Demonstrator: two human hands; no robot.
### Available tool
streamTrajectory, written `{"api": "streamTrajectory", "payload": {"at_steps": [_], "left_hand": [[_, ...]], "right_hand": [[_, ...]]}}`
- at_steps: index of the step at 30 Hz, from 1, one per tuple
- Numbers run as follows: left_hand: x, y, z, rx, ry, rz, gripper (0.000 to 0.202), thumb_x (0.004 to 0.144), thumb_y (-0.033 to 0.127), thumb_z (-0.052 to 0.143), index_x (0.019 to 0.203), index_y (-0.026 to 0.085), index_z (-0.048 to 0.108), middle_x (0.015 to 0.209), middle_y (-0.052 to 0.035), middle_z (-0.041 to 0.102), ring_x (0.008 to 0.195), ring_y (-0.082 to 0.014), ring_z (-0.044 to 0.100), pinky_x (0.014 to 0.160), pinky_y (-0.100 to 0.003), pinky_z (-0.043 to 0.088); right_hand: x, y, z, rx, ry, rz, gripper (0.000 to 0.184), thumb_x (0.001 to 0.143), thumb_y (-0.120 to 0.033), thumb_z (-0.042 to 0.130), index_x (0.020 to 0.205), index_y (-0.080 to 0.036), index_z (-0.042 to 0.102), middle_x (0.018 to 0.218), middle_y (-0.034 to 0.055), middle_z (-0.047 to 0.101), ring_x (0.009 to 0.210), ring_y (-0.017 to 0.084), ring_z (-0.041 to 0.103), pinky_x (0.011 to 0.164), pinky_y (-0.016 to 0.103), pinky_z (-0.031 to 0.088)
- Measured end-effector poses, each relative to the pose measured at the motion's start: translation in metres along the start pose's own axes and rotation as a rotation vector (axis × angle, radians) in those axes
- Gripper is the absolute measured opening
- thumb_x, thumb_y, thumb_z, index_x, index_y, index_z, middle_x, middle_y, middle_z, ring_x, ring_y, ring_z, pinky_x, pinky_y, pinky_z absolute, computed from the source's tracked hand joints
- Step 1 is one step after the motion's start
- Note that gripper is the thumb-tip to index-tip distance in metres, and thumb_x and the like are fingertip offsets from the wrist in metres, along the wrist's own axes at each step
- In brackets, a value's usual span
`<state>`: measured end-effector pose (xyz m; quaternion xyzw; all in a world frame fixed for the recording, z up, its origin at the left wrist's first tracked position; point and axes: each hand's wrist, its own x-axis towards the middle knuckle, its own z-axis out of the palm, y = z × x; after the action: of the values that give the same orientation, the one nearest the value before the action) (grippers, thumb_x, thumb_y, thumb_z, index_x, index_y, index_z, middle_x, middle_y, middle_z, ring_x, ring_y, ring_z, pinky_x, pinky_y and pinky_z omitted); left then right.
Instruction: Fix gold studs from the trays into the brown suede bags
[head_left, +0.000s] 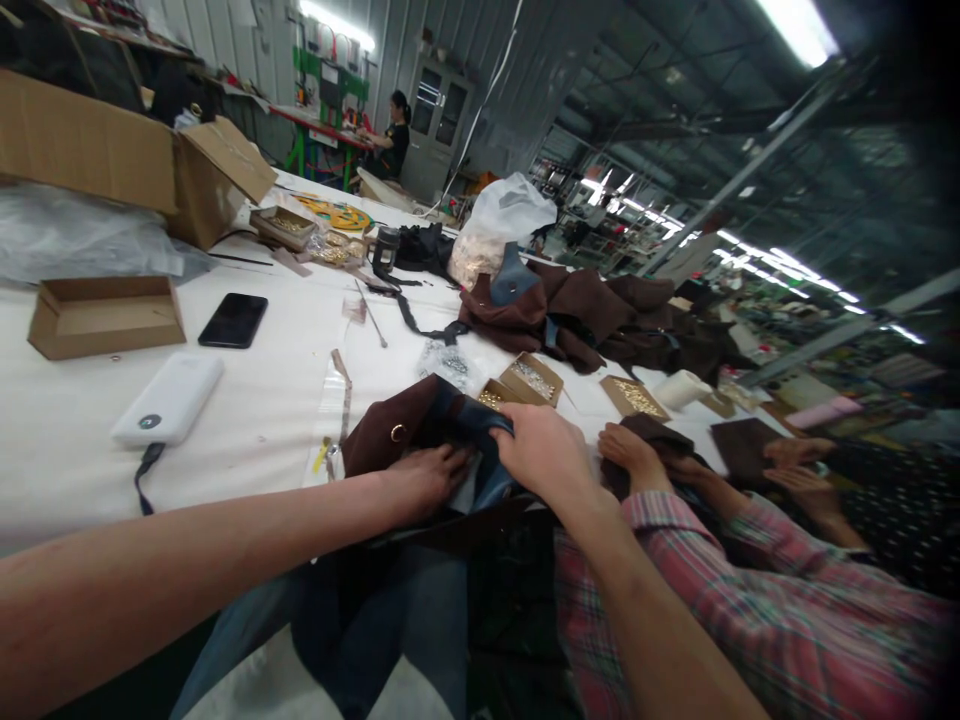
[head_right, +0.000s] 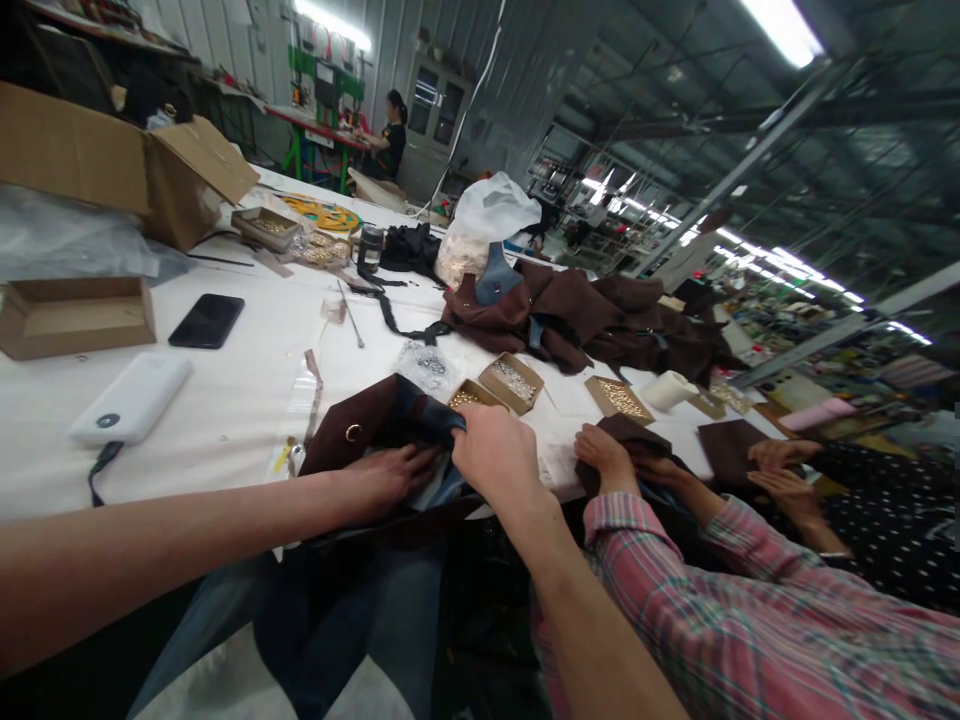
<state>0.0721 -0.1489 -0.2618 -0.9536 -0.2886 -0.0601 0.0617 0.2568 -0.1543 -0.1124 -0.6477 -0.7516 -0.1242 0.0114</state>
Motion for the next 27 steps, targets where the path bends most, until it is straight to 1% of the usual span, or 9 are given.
{"api": "streamTrajectory", "payload": {"at_steps": [4, 7, 9, 12, 15, 17, 21, 25, 27], "left_hand": [[0.003, 0.0, 0.003, 0.059, -0.045, 0.061, 0.066, 0.106, 0.029, 0.067, 0.167, 0.007, 0.057, 0.183, -0.0232, 0.043, 0.135, -0.0374, 0.07, 0.106, -0.049, 0.061], [0.007, 0.005, 0.005, 0.089, -0.055, 0.069, 0.07, 0.105, 0.031, 0.069, 0.167, 0.002, 0.055, 0.182, -0.0255, 0.042, 0.136, -0.0375, 0.07, 0.106, -0.049, 0.061], [0.009, 0.008, 0.006, 0.104, -0.054, 0.087, 0.062, 0.105, 0.028, 0.068, 0.162, 0.003, 0.062, 0.181, -0.0258, 0.045, 0.133, -0.0365, 0.071, 0.101, -0.048, 0.061], [0.011, 0.009, 0.006, 0.105, -0.048, 0.12, 0.038, 0.106, 0.023, 0.062, 0.138, 0.012, 0.079, 0.176, -0.0226, 0.054, 0.108, -0.0326, 0.078, 0.085, -0.048, 0.06], [0.008, 0.006, 0.001, 0.075, -0.021, 0.135, 0.035, 0.108, 0.025, 0.058, 0.133, 0.011, 0.079, 0.166, -0.0232, 0.063, 0.087, -0.0291, 0.075, 0.085, -0.051, 0.057], [0.005, 0.005, -0.005, 0.041, 0.012, 0.138, 0.038, 0.111, 0.028, 0.055, 0.136, 0.008, 0.076, 0.156, -0.0234, 0.07, 0.093, -0.031, 0.073, 0.089, -0.053, 0.056], [0.0, 0.011, -0.009, -0.038, 0.054, 0.112, 0.039, 0.116, 0.036, 0.052, 0.13, 0.011, 0.077, 0.138, -0.021, 0.077, 0.117, -0.0377, 0.067, 0.093, -0.059, 0.054], [0.007, 0.022, 0.0, -0.135, 0.02, 0.03, 0.055, 0.118, 0.047, 0.051, 0.149, 0.005, 0.068, 0.154, -0.0266, 0.069, 0.135, -0.0433, 0.062, 0.104, -0.07, 0.053], [0.012, 0.024, 0.004, -0.159, 0.007, 0.013, 0.061, 0.118, 0.05, 0.052, 0.157, 0.004, 0.062, 0.162, -0.026, 0.065, 0.139, -0.0434, 0.062, 0.107, -0.071, 0.053]], "right_hand": [[-0.001, -0.002, -0.001, -0.009, 0.109, 0.015, 0.028, 0.111, -0.045, 0.063, 0.109, -0.027, 0.085, 0.097, 0.0099, 0.085, 0.09, 0.029, 0.078, 0.075, 0.035, 0.044], [-0.003, -0.002, -0.005, -0.01, 0.13, -0.007, 0.029, 0.111, -0.046, 0.063, 0.109, -0.028, 0.085, 0.097, 0.0098, 0.085, 0.09, 0.03, 0.077, 0.075, 0.036, 0.044], [-0.003, 0.0, -0.007, -0.012, 0.123, -0.009, 0.028, 0.111, -0.046, 0.064, 0.11, -0.029, 0.085, 0.097, 0.01, 0.085, 0.091, 0.03, 0.077, 0.075, 0.036, 0.044], [-0.002, 0.003, -0.008, -0.038, 0.087, 0.014, 0.029, 0.111, -0.047, 0.063, 0.113, -0.027, 0.085, 0.097, 0.0113, 0.084, 0.092, 0.031, 0.078, 0.076, 0.037, 0.045], [0.0, 0.005, -0.009, -0.065, 0.055, 0.027, 0.031, 0.112, -0.048, 0.062, 0.114, -0.027, 0.084, 0.097, 0.0122, 0.083, 0.092, 0.032, 0.078, 0.077, 0.037, 0.046], [0.0, 0.004, -0.009, -0.071, 0.045, 0.032, 0.031, 0.112, -0.048, 0.061, 0.114, -0.026, 0.084, 0.097, 0.0124, 0.083, 0.091, 0.032, 0.078, 0.077, 0.037, 0.046], [-0.003, -0.001, -0.006, -0.062, 0.06, 0.036, 0.032, 0.113, -0.047, 0.06, 0.111, -0.025, 0.083, 0.096, 0.0126, 0.083, 0.091, 0.03, 0.077, 0.074, 0.036, 0.043], [-0.008, -0.007, -0.004, -0.024, 0.103, -0.029, 0.03, 0.112, -0.048, 0.062, 0.106, -0.025, 0.081, 0.095, 0.0101, 0.083, 0.09, 0.029, 0.076, 0.071, 0.035, 0.038], [-0.01, -0.008, -0.004, -0.015, 0.114, -0.048, 0.031, 0.112, -0.049, 0.063, 0.106, -0.026, 0.082, 0.095, 0.0097, 0.083, 0.09, 0.029, 0.076, 0.071, 0.035, 0.038]]}}
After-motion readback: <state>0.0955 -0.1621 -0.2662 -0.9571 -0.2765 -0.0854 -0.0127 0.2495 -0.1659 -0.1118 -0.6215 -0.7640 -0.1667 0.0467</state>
